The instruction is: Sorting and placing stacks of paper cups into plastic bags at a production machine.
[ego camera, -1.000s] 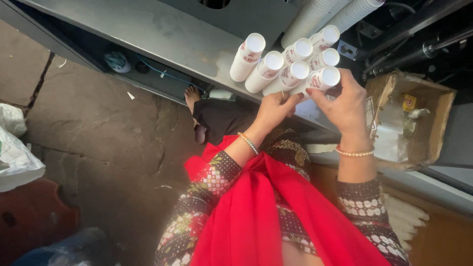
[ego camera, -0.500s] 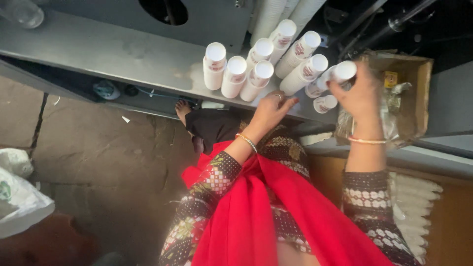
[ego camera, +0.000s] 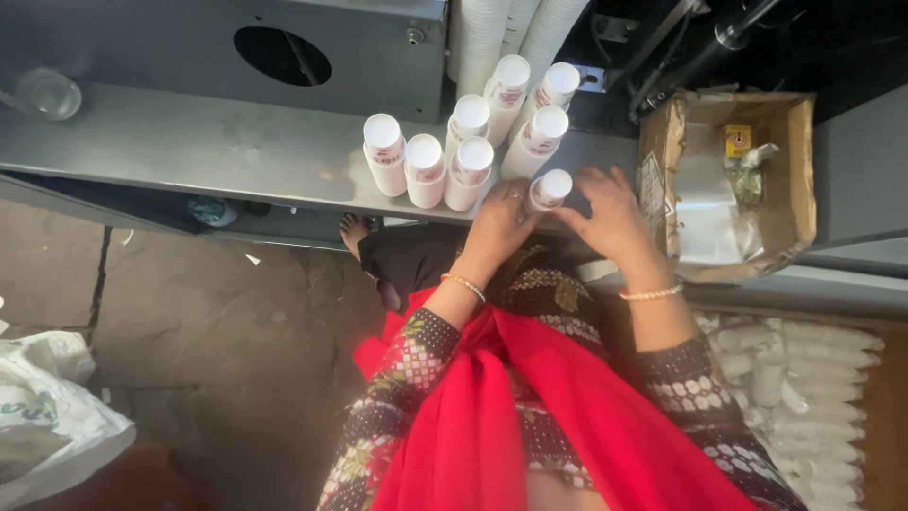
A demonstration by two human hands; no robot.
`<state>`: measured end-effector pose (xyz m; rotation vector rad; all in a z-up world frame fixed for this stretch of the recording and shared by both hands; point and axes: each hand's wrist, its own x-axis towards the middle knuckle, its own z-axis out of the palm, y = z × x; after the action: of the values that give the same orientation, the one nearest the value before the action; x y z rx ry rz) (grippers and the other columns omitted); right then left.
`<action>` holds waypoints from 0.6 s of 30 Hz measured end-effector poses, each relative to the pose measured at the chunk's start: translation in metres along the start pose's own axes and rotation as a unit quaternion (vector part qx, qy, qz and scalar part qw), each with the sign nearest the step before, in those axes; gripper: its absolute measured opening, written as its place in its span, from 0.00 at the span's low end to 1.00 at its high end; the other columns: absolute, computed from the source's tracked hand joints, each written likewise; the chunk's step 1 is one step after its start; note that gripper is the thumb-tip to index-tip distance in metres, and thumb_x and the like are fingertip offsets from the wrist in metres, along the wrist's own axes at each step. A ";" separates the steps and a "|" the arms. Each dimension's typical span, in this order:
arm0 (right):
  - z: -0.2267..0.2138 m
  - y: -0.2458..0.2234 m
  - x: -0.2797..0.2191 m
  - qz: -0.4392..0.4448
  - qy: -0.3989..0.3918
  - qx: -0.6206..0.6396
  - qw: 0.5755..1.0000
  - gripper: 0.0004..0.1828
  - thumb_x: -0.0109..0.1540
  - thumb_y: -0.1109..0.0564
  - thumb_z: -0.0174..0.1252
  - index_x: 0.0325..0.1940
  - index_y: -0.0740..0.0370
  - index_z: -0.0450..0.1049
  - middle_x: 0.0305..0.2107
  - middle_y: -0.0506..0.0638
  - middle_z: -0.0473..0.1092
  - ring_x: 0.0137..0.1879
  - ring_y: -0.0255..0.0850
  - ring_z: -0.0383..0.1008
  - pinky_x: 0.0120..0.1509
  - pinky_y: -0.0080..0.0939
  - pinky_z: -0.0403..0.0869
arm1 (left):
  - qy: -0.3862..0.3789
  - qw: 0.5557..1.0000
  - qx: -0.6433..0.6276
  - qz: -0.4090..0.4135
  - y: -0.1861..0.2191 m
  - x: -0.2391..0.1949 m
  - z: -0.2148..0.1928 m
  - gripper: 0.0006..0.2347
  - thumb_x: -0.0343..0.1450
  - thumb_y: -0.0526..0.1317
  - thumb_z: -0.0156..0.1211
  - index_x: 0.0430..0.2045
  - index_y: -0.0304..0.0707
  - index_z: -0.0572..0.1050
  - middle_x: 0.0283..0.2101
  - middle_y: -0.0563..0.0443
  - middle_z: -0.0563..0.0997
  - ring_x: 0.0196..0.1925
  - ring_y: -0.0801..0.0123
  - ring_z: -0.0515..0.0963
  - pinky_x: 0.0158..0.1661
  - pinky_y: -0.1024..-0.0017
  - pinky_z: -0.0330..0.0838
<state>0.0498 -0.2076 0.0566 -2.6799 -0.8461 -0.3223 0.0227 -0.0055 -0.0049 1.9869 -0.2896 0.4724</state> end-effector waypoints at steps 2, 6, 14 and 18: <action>-0.018 -0.008 -0.009 0.017 0.034 0.053 0.998 0.24 0.58 0.49 0.69 0.52 0.65 0.76 0.56 0.64 0.72 0.64 0.60 0.72 0.71 0.56 0.65 | 0.008 1.000 0.004 0.000 -0.005 -0.001 0.003 0.18 0.66 0.42 0.70 0.45 0.30 0.76 0.46 0.34 0.80 0.50 0.42 0.79 0.49 0.56 0.74; -0.015 0.005 -0.030 0.189 0.047 0.088 0.977 0.19 0.59 0.58 0.70 0.52 0.65 0.75 0.58 0.63 0.69 0.59 0.58 0.74 0.56 0.48 0.76 | 0.024 0.999 0.025 0.000 -0.003 0.003 0.006 0.20 0.67 0.46 0.72 0.46 0.29 0.76 0.48 0.34 0.79 0.52 0.44 0.79 0.52 0.56 0.74; 0.006 -0.003 -0.033 0.110 0.083 0.075 0.988 0.14 0.60 0.61 0.67 0.48 0.65 0.72 0.43 0.62 0.73 0.51 0.62 0.74 0.53 0.56 0.73 | 0.022 0.998 0.054 -0.014 0.008 0.017 0.024 0.24 0.62 0.46 0.72 0.47 0.30 0.75 0.49 0.38 0.77 0.55 0.45 0.74 0.54 0.56 0.70; -0.009 0.007 -0.024 0.099 0.013 0.092 0.991 0.16 0.58 0.60 0.67 0.49 0.63 0.74 0.44 0.60 0.73 0.50 0.58 0.75 0.49 0.52 0.75 | 0.016 0.996 0.083 -0.009 -0.007 0.020 0.035 0.22 0.63 0.45 0.69 0.48 0.35 0.74 0.52 0.40 0.75 0.56 0.47 0.73 0.56 0.56 0.69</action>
<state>0.0335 -0.2295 0.0562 -2.5538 -0.5651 -0.2193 0.0501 -0.0339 -0.0158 2.1395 -0.2177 0.5318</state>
